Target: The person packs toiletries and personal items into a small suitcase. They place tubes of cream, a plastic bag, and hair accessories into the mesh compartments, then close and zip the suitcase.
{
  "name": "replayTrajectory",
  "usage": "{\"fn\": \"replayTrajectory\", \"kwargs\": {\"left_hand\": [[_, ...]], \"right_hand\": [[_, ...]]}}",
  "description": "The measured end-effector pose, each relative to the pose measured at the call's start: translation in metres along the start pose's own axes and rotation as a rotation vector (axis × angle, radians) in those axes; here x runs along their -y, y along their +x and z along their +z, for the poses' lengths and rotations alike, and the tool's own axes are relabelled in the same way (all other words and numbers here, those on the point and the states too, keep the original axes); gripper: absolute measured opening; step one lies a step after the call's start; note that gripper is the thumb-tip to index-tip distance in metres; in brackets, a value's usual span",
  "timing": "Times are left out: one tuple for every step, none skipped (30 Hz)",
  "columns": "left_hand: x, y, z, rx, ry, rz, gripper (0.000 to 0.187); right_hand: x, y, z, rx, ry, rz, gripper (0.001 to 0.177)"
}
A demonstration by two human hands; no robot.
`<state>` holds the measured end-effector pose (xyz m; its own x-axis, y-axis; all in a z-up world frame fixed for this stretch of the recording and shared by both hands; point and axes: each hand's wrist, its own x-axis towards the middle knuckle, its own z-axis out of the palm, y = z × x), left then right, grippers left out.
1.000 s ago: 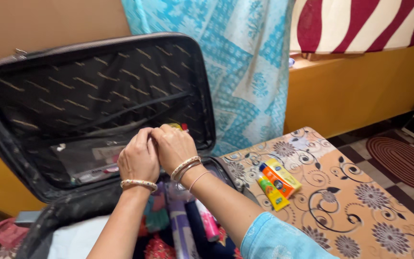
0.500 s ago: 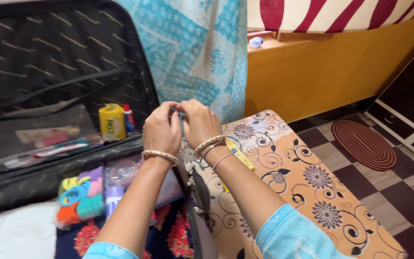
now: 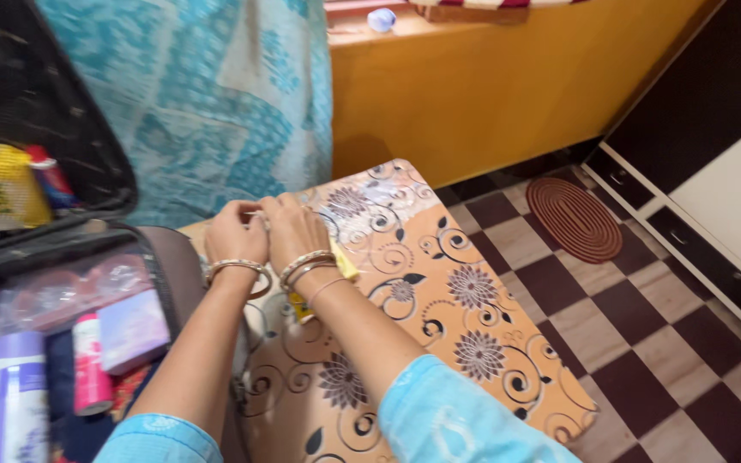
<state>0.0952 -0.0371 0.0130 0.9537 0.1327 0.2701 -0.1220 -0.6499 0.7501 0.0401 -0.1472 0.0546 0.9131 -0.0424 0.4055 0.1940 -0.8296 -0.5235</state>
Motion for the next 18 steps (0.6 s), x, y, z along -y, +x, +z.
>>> {"fn": "replayTrajectory", "kwargs": {"left_hand": [[0.011, -0.002, 0.012, 0.002, 0.023, -0.02, 0.02], [0.022, -0.004, 0.024, 0.005, 0.045, -0.04, 0.021], [0.033, -0.004, 0.035, 0.001, 0.07, -0.058, 0.022], [0.044, -0.007, 0.048, 0.007, 0.078, -0.079, 0.024], [0.056, -0.011, 0.058, 0.008, 0.09, -0.1, 0.027], [0.066, -0.015, 0.069, 0.009, 0.102, -0.12, 0.03], [0.076, -0.019, 0.079, 0.016, 0.163, -0.131, 0.031], [0.085, -0.023, 0.089, 0.022, 0.223, -0.141, 0.033], [0.093, -0.027, 0.096, 0.031, 0.285, -0.153, 0.036], [0.1, -0.031, 0.103, 0.069, 0.288, -0.205, 0.044], [0.105, -0.034, 0.11, 0.106, 0.292, -0.254, 0.053], [0.108, -0.038, 0.116, 0.143, 0.296, -0.305, 0.062], [0.109, -0.04, 0.121, 0.173, 0.272, -0.351, 0.064], [0.109, -0.044, 0.124, 0.204, 0.247, -0.397, 0.066], [0.109, -0.047, 0.125, 0.232, 0.222, -0.442, 0.067], [0.108, -0.049, 0.125, 0.24, 0.236, -0.457, 0.07], [0.105, -0.051, 0.125, 0.247, 0.249, -0.47, 0.072], [0.103, -0.053, 0.124, 0.255, 0.262, -0.483, 0.074]], "right_hand": [[-0.007, -0.005, 0.004, -0.008, -0.005, 0.002, 0.022], [-0.014, -0.011, 0.009, -0.016, -0.011, 0.003, 0.027], [-0.02, -0.015, 0.013, -0.026, -0.013, -0.001, 0.032], [-0.027, -0.019, 0.017, -0.016, -0.035, 0.011, 0.036], [-0.032, -0.023, 0.021, -0.006, -0.052, 0.019, 0.039], [-0.038, -0.027, 0.025, 0.003, -0.069, 0.028, 0.043], [-0.044, -0.029, 0.029, 0.037, -0.074, 0.056, 0.045], [-0.049, -0.031, 0.034, 0.07, -0.078, 0.084, 0.047], [-0.055, -0.034, 0.039, 0.106, -0.082, 0.114, 0.049], [-0.061, -0.036, 0.043, 0.134, -0.09, 0.137, 0.049], [-0.067, -0.038, 0.048, 0.161, -0.097, 0.16, 0.049], [-0.072, -0.04, 0.053, 0.187, -0.105, 0.183, 0.048], [-0.078, -0.041, 0.057, 0.194, -0.118, 0.186, 0.047], [-0.084, -0.042, 0.061, 0.202, -0.131, 0.19, 0.046], [-0.087, -0.044, 0.066, 0.207, -0.143, 0.192, 0.045], [-0.091, -0.045, 0.07, 0.249, -0.132, 0.212, 0.047], [-0.095, -0.047, 0.073, 0.29, -0.12, 0.231, 0.05], [-0.097, -0.048, 0.077, 0.331, -0.109, 0.251, 0.053]]}}
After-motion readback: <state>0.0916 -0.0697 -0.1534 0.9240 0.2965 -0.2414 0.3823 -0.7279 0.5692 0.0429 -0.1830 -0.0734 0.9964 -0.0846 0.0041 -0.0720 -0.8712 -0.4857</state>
